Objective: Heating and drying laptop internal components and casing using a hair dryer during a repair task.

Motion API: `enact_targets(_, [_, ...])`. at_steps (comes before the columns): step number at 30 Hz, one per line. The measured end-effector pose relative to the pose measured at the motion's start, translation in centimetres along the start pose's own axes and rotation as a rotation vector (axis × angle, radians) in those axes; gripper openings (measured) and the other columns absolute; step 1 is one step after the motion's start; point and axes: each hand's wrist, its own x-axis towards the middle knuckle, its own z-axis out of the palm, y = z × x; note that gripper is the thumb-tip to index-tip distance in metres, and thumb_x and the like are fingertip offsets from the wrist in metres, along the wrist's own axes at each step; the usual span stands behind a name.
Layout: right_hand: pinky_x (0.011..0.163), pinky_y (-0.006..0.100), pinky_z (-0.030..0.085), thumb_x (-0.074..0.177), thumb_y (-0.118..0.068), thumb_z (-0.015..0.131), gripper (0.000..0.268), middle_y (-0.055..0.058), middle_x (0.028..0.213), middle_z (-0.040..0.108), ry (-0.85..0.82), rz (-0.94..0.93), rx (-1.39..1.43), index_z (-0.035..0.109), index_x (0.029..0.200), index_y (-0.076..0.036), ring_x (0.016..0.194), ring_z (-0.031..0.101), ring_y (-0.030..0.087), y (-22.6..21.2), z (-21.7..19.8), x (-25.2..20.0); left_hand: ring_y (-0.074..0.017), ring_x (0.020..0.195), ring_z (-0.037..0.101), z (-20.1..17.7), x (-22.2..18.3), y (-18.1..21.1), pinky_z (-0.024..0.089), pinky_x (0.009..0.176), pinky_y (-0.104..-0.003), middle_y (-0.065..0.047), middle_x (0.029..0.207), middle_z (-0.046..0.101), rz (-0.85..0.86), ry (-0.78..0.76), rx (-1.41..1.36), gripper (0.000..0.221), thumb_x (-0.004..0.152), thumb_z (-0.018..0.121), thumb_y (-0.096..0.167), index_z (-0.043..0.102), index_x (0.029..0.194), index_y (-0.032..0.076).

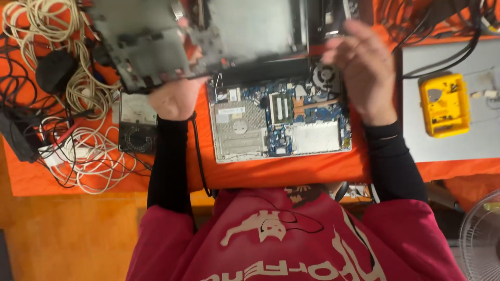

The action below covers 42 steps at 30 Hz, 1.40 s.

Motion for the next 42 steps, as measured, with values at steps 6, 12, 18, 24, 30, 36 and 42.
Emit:
enact_targets(6, [0.097, 0.037, 0.050, 0.111, -0.012, 0.051, 0.026, 0.012, 0.109, 0.066, 0.228, -0.084, 0.143, 0.057, 0.135, -0.005, 0.099, 0.062, 0.022, 0.1, -3.5, 0.4, -0.0211, 0.153, 0.034, 10.6, 0.3, 3.0, 0.020, 0.128, -0.063, -0.005, 0.167, 0.032, 0.219, -0.167, 0.212, 0.082, 0.081, 0.052, -0.007, 0.042, 0.156, 0.025])
enact_targets(12, [0.093, 0.035, 0.048, 0.111, -0.008, 0.048, 0.012, 0.011, 0.102, 0.061, 0.243, -0.111, 0.116, 0.055, 0.118, -0.002, 0.093, 0.057, 0.021, -0.2, -3.7, 0.1, -0.0277, 0.153, 0.040, 10.9, -0.1, 5.1, 0.032, 0.122, -0.055, -0.009, 0.161, 0.040, 0.375, -0.026, 0.106, 0.069, 0.085, 0.054, 0.005, 0.042, 0.152, 0.015])
enact_targets(18, [0.092, 0.032, 0.049, 0.112, -0.007, 0.047, 0.017, 0.010, 0.103, 0.062, 0.219, -0.127, -0.040, 0.058, 0.123, -0.001, 0.091, 0.058, 0.019, -0.2, -3.8, 0.3, -0.0157, 0.118, 0.056, 7.2, -0.4, 9.3, 0.044, 0.108, -0.038, 0.000, 0.123, 0.062, 0.494, -0.163, 0.177, 0.024, 0.100, 0.054, 0.022, 0.059, 0.122, 0.014])
enact_targets(24, [0.093, 0.031, 0.055, 0.113, -0.006, 0.049, 0.023, 0.009, 0.105, 0.066, 0.179, -0.165, -0.208, 0.060, 0.132, -0.003, 0.095, 0.064, 0.016, 0.2, -1.1, 1.0, -0.0190, 0.121, 0.060, 10.2, -1.5, 11.6, 0.047, 0.109, -0.038, -0.001, 0.129, 0.064, 0.626, -0.099, 0.032, 0.046, 0.096, 0.062, 0.042, 0.058, 0.131, 0.011])
enact_targets(30, [0.098, 0.034, 0.059, 0.115, -0.006, 0.050, 0.021, 0.006, 0.108, 0.069, -0.017, -0.122, -0.455, 0.065, 0.130, -0.003, 0.104, 0.069, 0.016, 0.2, 7.2, 2.9, -0.0367, 0.134, 0.058, 8.6, -1.8, 13.0, 0.044, 0.122, -0.050, -0.021, 0.147, 0.057, 0.701, 0.082, -0.023, 0.088, 0.095, 0.059, 0.066, 0.042, 0.151, -0.001])
enact_targets(36, [0.104, 0.037, 0.054, 0.102, -0.009, 0.053, 0.033, 0.013, 0.122, 0.070, -0.308, 0.074, -0.773, 0.061, 0.133, -0.001, 0.116, 0.067, 0.022, 5.8, 14.9, 7.6, -0.0448, 0.135, 0.054, 9.0, -1.8, 12.6, 0.040, 0.123, -0.062, -0.024, 0.145, 0.056, 0.800, 0.272, -0.098, 0.088, 0.090, 0.048, 0.074, 0.036, 0.153, 0.014])
enact_targets(42, [0.107, 0.035, 0.048, 0.096, -0.019, 0.067, 0.059, 0.023, 0.137, 0.059, -0.407, 0.101, -0.763, 0.046, 0.143, 0.011, 0.126, 0.059, 0.027, 13.6, 18.2, 11.4, -0.0434, 0.143, 0.048, 6.4, -3.5, 13.2, 0.038, 0.124, -0.057, -0.022, 0.154, 0.049, 0.859, 0.395, -0.157, 0.088, 0.094, 0.046, 0.069, 0.038, 0.156, 0.007])
